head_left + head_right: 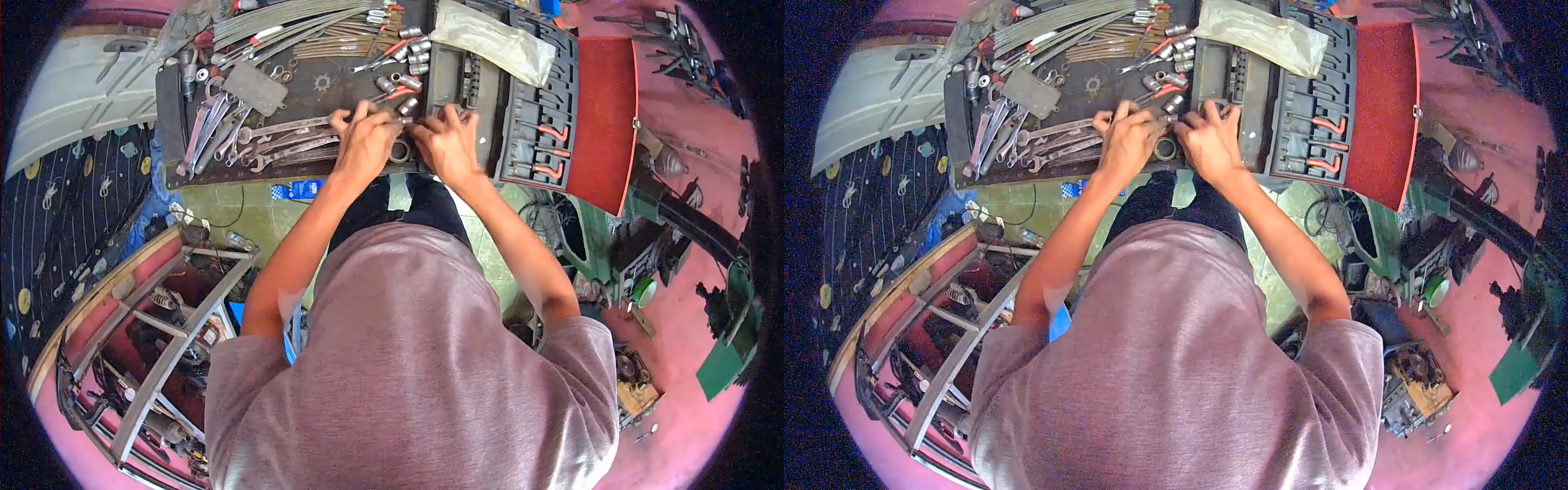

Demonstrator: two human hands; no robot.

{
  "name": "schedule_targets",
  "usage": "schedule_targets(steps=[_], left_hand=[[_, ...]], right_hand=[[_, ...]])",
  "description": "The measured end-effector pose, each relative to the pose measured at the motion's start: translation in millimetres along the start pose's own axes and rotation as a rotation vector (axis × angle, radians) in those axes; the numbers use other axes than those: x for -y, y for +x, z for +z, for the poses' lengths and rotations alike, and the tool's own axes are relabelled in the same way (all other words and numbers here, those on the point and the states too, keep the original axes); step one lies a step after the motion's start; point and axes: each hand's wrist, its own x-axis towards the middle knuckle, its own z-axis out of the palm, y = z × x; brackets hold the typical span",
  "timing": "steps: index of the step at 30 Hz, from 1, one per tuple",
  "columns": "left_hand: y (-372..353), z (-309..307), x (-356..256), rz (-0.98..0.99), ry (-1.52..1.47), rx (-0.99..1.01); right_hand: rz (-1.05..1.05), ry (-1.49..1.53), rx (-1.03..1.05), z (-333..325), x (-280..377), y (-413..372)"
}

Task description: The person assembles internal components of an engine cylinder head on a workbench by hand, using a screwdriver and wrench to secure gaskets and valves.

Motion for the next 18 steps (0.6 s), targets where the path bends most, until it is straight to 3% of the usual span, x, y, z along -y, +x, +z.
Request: schedule_targets(steps=[10, 18], left_hand=[[-37.1, 3.3, 7.2, -0.061, 0.062, 0.011], [-35.5, 10.8, 10.8, -0.044, 0.051, 0.010]], right_hand=[[0.036, -0.120, 0.101, 24.1, 12.1, -2.3], [-0.063, -0.120, 0.055, 28.4, 11.1, 3.1]])
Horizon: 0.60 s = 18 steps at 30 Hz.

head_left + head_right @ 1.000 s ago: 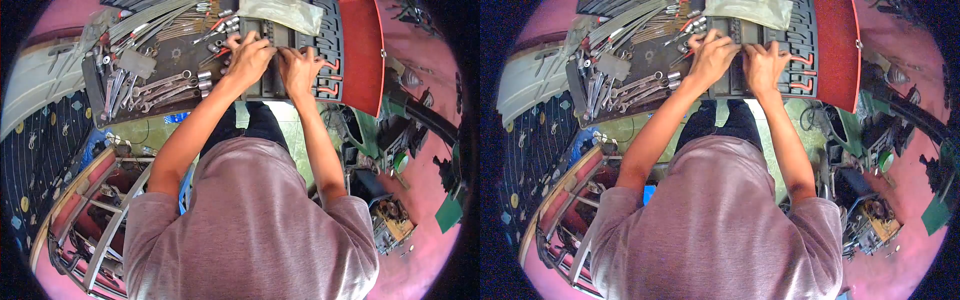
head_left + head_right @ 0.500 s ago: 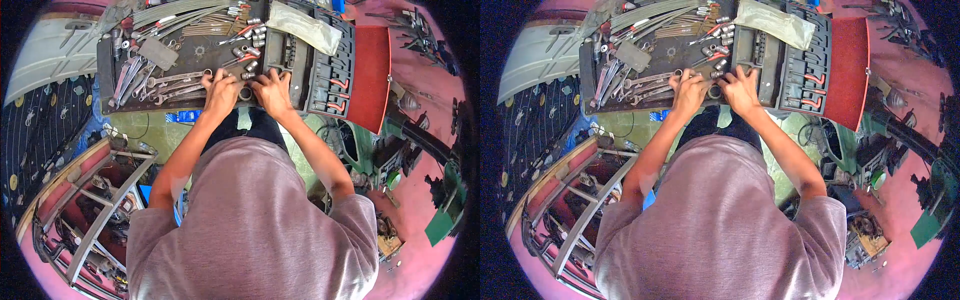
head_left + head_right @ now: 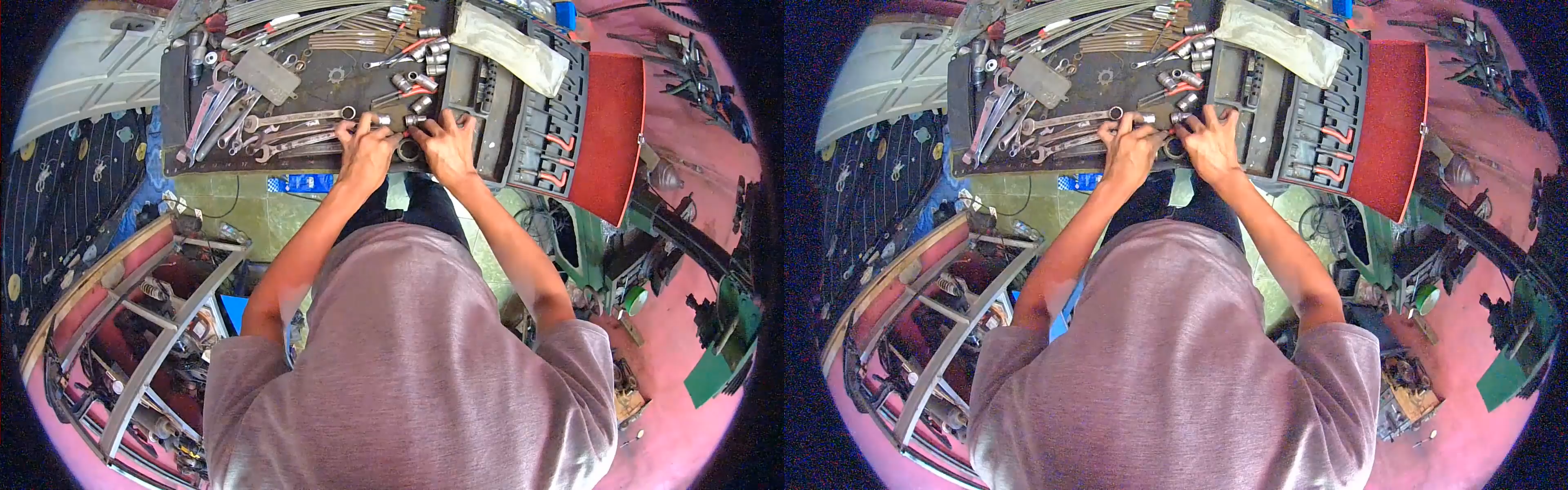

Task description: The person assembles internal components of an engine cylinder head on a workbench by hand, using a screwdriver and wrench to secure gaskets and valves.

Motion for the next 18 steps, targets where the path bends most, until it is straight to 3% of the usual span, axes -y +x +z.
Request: schedule_targets(steps=[6, 18], left_hand=[[0.2, 1.5, 3.4, 0.020, -0.011, 0.045], [12.6, -9.2, 4.0, 0.035, -0.127, -0.113]], right_hand=[[-0.026, -0.006, -0.016, 5.3, -0.6, 7.1], [0.061, 0.021, -0.058, -10.9, -6.7, 8.4]])
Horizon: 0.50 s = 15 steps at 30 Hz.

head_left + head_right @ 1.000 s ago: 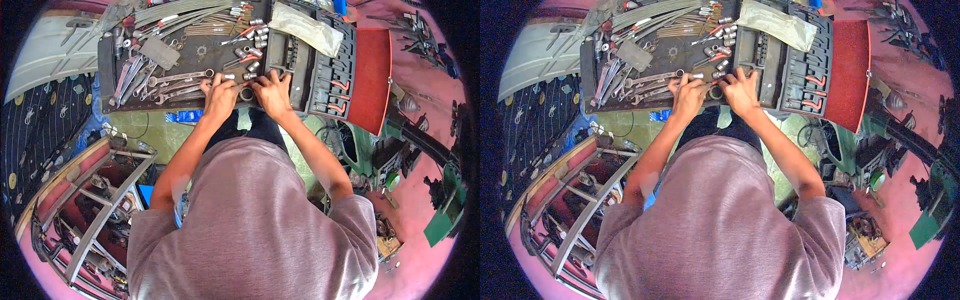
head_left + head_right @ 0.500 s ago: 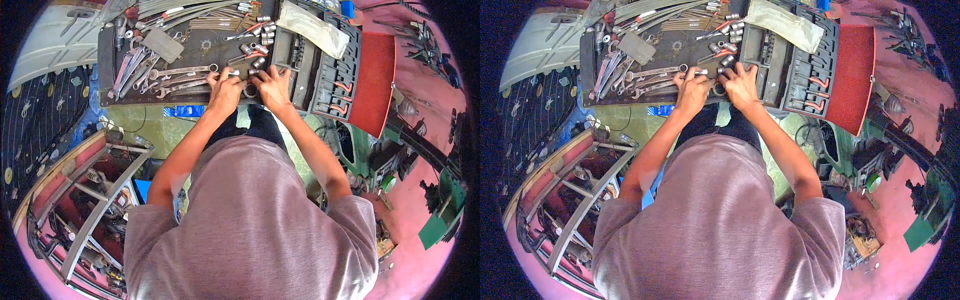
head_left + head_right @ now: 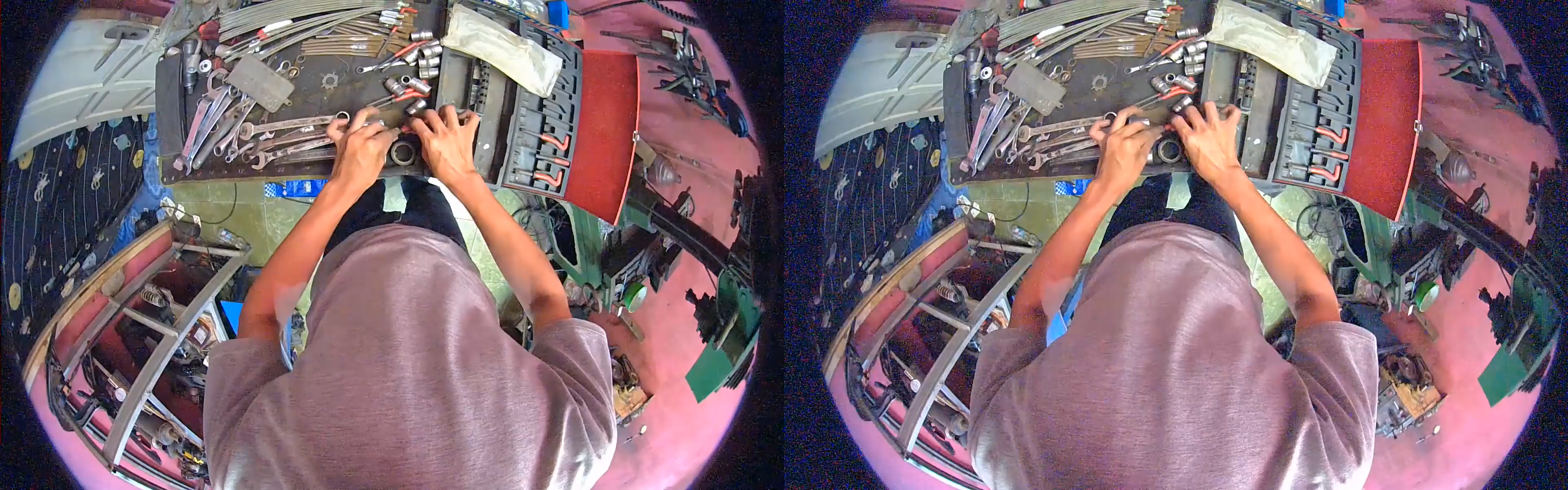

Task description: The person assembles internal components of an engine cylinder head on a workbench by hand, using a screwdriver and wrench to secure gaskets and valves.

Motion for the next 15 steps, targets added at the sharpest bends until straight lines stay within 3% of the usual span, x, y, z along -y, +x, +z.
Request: schedule_targets(steps=[7, 15], left_hand=[[38.0, 6.2, -9.1, 0.047, -0.017, 0.081], [91.7, 39.2, -45.4, 0.228, -0.099, 0.100]], right_hand=[[0.090, -0.083, -0.013, -14.2, -27.3, -5.1], [0.205, -0.155, -0.061, -31.9, -79.4, -29.6]])
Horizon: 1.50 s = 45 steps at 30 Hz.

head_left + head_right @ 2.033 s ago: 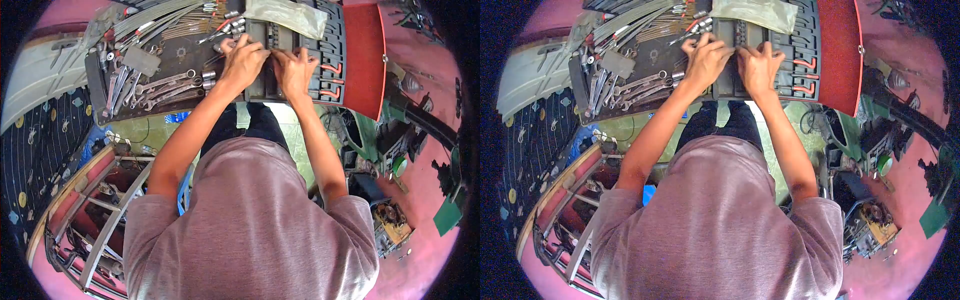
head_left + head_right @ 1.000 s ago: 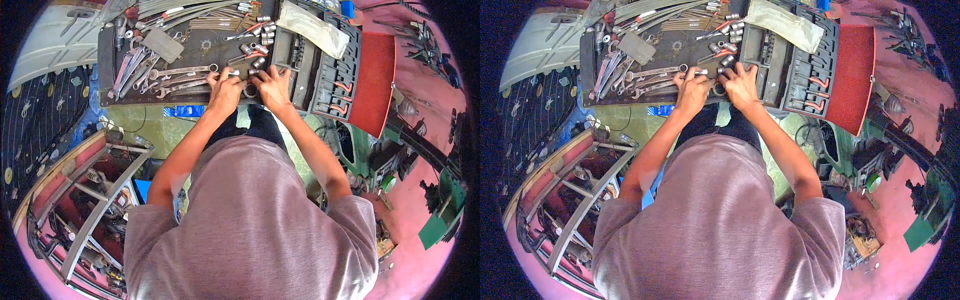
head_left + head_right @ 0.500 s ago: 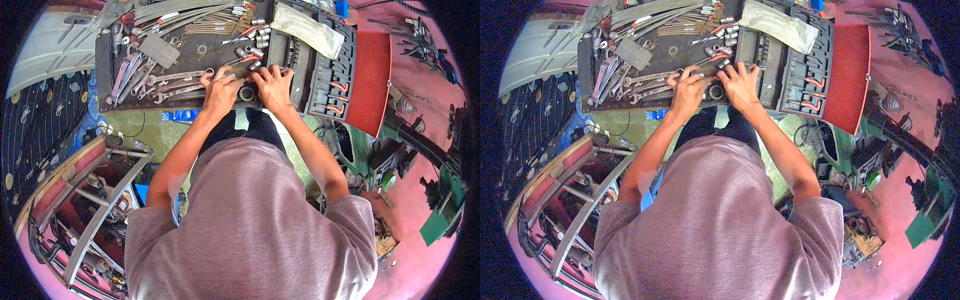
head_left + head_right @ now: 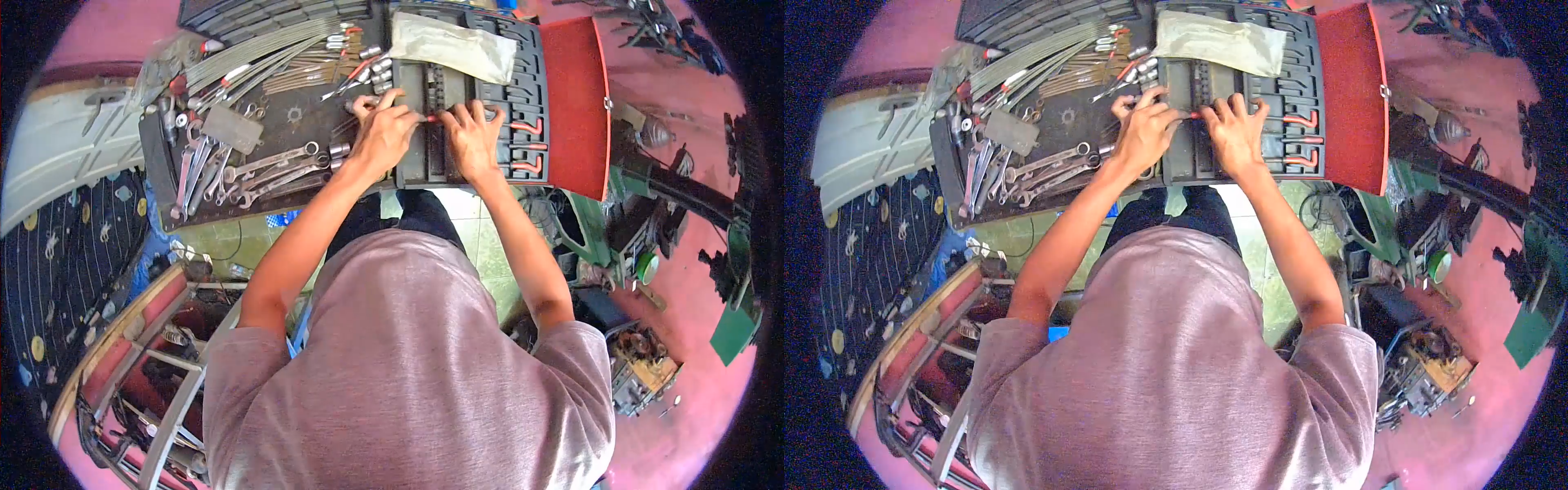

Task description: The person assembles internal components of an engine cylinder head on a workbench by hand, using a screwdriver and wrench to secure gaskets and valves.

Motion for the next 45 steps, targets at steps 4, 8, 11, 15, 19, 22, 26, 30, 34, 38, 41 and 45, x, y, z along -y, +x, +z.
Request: schedule_targets(steps=[4, 8, 11, 15, 19, 22, 26, 30, 34, 38, 41, 45], left_hand=[[30.7, 17.2, -16.6, 0.068, 0.014, 0.028], [57.6, 37.1, -33.8, 0.106, 0.076, 0.033], [72.7, 54.7, -43.6, 0.135, 0.048, 0.055], [90.0, 75.7, -52.9, 0.185, 0.027, 0.044], [105.1, 89.1, -64.4, 0.213, 0.037, 0.049], [112.2, 99.1, -71.6, 0.215, 0.038, 0.086], [124.8, 115.3, -76.8, 0.223, 0.042, 0.119], [129.5, 126.2, -82.3, 0.257, 0.031, 0.084], [132.7, 129.8, -82.8, 0.258, 0.022, 0.097], [130.8, 133.6, -82.9, 0.266, 0.057, 0.115], [129.2, 129.3, -81.7, 0.278, 0.074, 0.103], [121.3, 115.4, -75.9, 0.281, 0.220, 0.158]], right_hand=[[0.072, -0.012, -0.016, -9.2, -30.3, -8.5], [0.142, -0.087, -0.034, -3.3, -58.8, -20.3], [0.187, -0.099, -0.031, -12.4, -74.9, -22.4], [0.229, -0.120, -0.027, -12.1, -96.9, -27.1], [0.273, -0.164, -0.001, -13.1, -112.1, -30.5], [0.295, -0.162, -0.005, -10.1, -122.3, -34.6], [0.287, -0.180, -0.024, -3.0, -141.1, -36.0], [0.296, -0.164, -0.022, -0.2, -153.0, -37.8], [0.292, -0.114, -0.039, -5.3, -155.8, -37.0], [0.329, -0.118, -0.006, -5.6, -160.8, -36.6], [0.337, -0.115, -0.003, -3.6, -163.0, -34.0], [0.338, -0.133, 0.010, -6.5, -163.9, -31.9]])
